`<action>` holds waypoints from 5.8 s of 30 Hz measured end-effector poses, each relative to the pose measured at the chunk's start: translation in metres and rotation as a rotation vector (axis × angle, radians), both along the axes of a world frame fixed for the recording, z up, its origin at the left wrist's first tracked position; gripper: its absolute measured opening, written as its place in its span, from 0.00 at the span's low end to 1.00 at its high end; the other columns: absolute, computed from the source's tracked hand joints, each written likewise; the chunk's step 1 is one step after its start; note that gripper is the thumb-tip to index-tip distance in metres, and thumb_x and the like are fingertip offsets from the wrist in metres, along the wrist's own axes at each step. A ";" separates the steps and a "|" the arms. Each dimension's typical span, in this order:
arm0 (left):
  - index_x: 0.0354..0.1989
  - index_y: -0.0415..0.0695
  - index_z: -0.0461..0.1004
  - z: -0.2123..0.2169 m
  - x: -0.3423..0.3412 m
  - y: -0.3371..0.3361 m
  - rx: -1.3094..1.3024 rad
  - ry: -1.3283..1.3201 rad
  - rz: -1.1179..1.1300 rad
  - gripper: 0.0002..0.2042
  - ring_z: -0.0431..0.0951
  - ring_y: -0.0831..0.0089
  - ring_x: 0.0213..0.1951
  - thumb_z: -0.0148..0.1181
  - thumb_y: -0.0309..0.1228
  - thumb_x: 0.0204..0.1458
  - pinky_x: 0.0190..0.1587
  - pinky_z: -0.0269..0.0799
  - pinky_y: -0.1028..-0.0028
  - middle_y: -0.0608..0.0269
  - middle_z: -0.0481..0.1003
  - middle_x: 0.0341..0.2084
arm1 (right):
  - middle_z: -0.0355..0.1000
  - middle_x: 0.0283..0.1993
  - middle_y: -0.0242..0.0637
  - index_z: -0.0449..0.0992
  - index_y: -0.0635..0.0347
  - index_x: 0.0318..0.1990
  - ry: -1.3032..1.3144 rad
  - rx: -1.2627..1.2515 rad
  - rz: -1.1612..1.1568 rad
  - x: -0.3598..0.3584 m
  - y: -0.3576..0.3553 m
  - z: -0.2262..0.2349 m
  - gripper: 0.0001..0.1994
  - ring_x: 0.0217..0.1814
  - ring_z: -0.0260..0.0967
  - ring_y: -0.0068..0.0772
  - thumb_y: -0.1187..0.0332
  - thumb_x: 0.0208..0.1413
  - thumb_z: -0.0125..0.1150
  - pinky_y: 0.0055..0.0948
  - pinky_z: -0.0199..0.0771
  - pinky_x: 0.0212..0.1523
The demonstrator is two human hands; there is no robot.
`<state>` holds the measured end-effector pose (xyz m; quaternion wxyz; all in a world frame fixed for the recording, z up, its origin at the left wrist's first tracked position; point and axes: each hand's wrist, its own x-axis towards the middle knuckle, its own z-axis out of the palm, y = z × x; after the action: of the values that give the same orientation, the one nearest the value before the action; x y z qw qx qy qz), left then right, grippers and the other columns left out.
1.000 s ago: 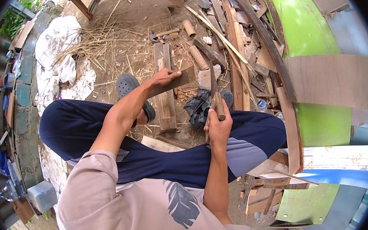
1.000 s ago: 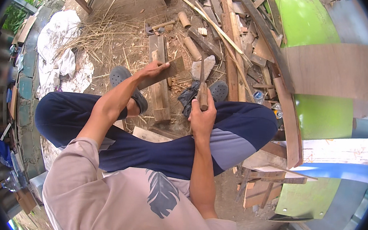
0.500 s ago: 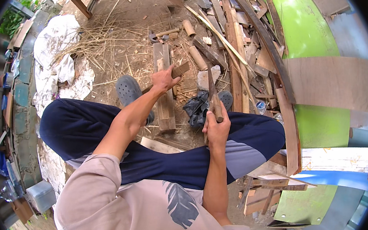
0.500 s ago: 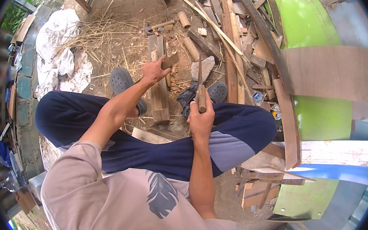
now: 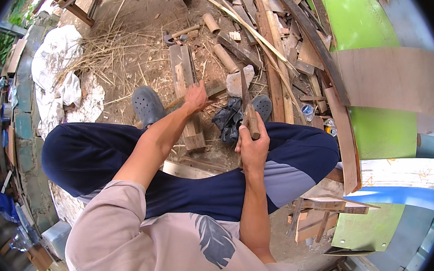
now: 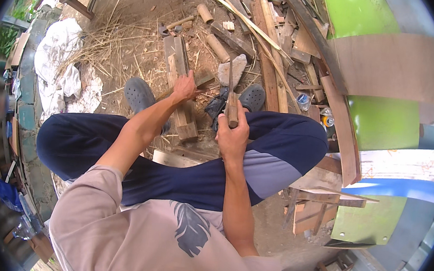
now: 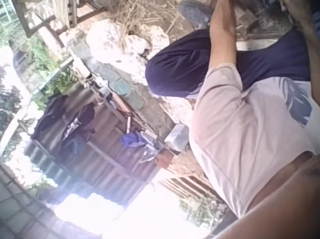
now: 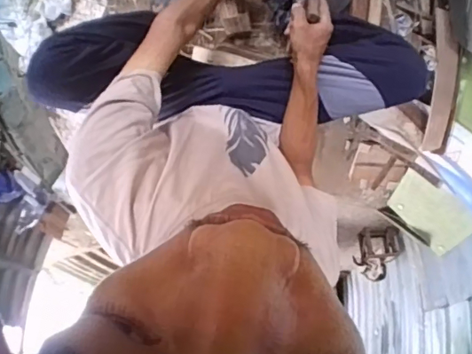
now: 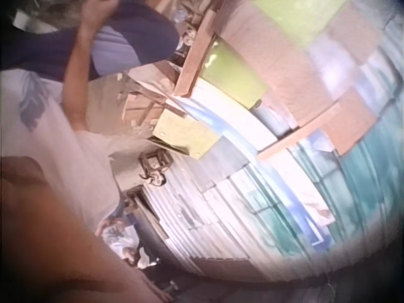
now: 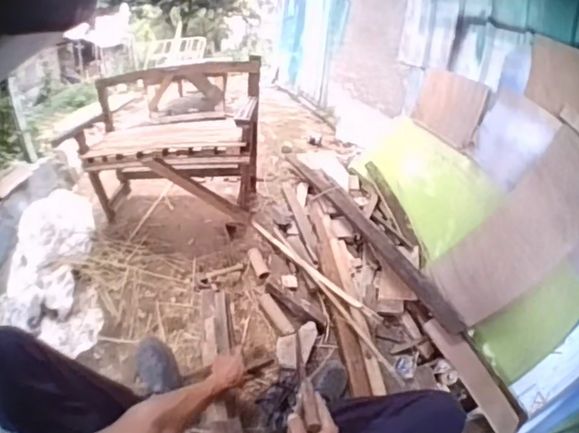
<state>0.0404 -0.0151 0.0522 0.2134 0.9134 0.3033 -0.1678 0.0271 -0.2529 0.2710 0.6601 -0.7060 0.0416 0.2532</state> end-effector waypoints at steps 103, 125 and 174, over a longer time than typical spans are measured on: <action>0.60 0.34 0.68 -0.022 0.009 0.047 -0.686 -0.297 0.263 0.38 0.81 0.56 0.43 0.67 0.51 0.46 0.49 0.75 0.58 0.48 0.80 0.42 | 0.66 0.24 0.23 0.64 0.60 0.71 0.297 0.000 -0.073 0.068 0.029 -0.016 0.26 0.22 0.57 0.12 0.65 0.69 0.57 0.18 0.57 0.23; 0.45 0.40 0.64 0.127 0.007 0.075 -1.835 -0.366 0.285 0.42 0.83 0.51 0.32 0.75 0.49 0.20 0.35 0.83 0.55 0.42 0.78 0.32 | 0.69 0.26 0.23 0.63 0.65 0.70 0.288 -0.018 0.053 0.056 0.068 -0.042 0.26 0.25 0.59 0.10 0.68 0.67 0.57 0.18 0.58 0.25; 0.63 0.43 0.71 -0.019 0.029 0.049 -0.408 -0.364 0.187 0.33 0.77 0.36 0.52 0.42 0.59 0.66 0.57 0.70 0.50 0.29 0.77 0.46 | 0.82 0.47 0.41 0.71 0.63 0.65 -0.156 -0.203 0.280 0.034 0.032 -0.102 0.23 0.45 0.76 0.21 0.62 0.67 0.60 0.24 0.74 0.48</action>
<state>0.0691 0.0343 0.0328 0.4581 0.8348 0.3029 -0.0381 0.0609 -0.2204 0.1691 0.5450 -0.7854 -0.0829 0.2815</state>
